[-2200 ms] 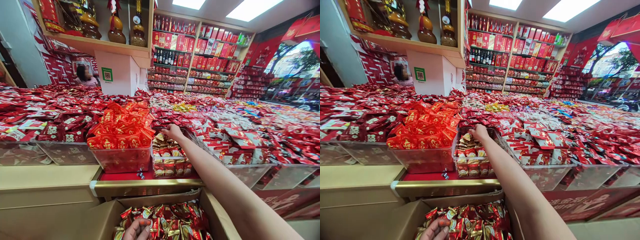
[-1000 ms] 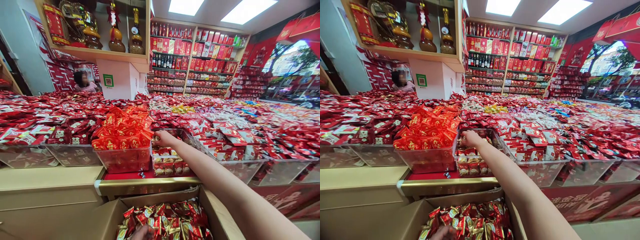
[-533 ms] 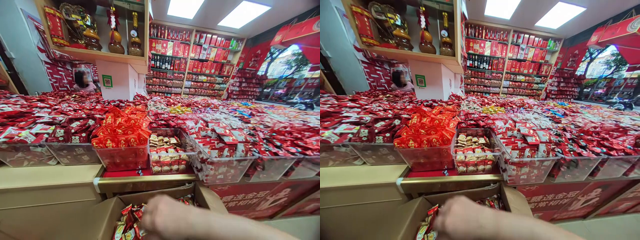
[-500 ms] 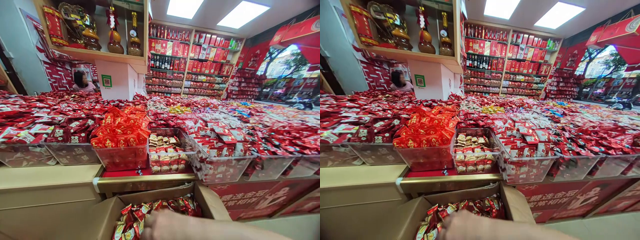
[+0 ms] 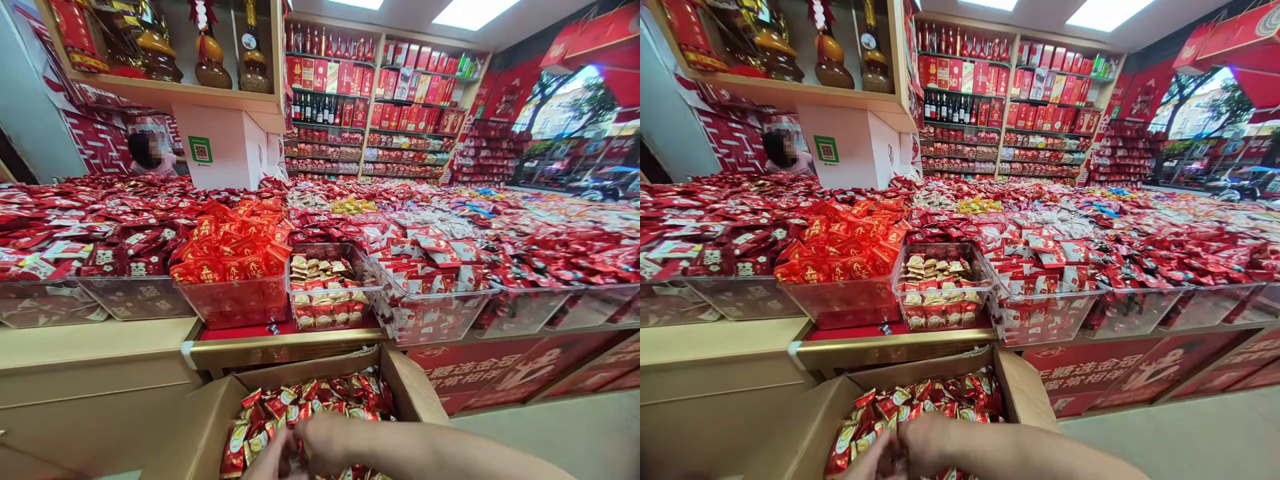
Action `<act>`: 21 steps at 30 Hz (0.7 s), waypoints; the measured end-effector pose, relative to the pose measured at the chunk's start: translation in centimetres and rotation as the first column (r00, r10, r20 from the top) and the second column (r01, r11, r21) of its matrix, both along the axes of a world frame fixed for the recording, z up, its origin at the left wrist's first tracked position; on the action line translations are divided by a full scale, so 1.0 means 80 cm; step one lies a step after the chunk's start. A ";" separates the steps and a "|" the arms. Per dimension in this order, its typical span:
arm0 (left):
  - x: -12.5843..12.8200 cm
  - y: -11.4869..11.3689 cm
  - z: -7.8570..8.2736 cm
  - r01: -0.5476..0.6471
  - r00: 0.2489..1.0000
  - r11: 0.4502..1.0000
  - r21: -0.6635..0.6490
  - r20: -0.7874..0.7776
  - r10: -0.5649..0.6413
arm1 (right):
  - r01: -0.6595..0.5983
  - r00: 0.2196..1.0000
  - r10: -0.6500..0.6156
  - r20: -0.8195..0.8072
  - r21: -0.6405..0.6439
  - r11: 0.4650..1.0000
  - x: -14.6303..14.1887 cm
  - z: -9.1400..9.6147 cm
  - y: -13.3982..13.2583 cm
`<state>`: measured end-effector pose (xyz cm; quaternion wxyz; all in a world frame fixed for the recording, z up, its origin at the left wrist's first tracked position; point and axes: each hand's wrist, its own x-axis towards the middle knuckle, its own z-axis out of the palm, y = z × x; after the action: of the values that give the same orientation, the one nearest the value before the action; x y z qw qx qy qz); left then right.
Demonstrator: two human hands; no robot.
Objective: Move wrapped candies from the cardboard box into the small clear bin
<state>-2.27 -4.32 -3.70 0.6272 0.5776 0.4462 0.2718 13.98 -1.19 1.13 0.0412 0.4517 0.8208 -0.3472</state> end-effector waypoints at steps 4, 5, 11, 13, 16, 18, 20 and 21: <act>0.017 0.011 0.044 -0.202 0.938 0.968 -0.148 0.255 0.234 | 0.304 0.835 -0.336 -0.436 -0.144 0.942 0.007 0.035 0.020; 0.020 0.012 0.053 -0.215 0.933 0.959 -0.184 0.251 0.258 | 0.309 0.743 -0.397 -0.538 -0.250 0.918 0.007 0.040 0.023; 0.024 0.004 0.080 -0.332 0.881 0.931 -0.148 0.303 0.363 | 0.190 0.357 -0.594 -0.720 -0.567 0.801 0.002 0.050 0.016; 0.025 0.003 0.081 -0.353 0.867 0.930 -0.106 0.336 0.368 | 0.152 0.323 -0.609 -0.724 -0.596 0.789 -0.001 0.050 0.013; 0.026 0.005 0.080 -0.361 0.862 0.930 -0.065 0.357 0.360 | 0.156 0.314 -0.606 -0.731 -0.590 0.792 -0.004 0.049 0.013; 0.027 0.006 0.082 -0.366 0.861 0.928 -0.075 0.350 0.368 | 0.183 0.312 -0.599 -0.738 -0.571 0.800 -0.006 0.050 0.013; 0.026 0.004 0.088 -0.398 0.833 0.909 -0.120 0.368 0.413 | 0.173 0.287 -0.582 -0.761 -0.556 0.813 -0.006 0.054 0.011; 0.026 0.003 0.092 -0.409 0.802 0.897 -0.168 0.403 0.442 | 0.146 0.262 -0.573 -0.776 -0.555 0.819 -0.006 0.057 0.010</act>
<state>-0.18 -4.10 3.70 0.6536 0.3649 0.4241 0.5098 13.49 -0.36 5.69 -0.4235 0.3373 0.4847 -0.6870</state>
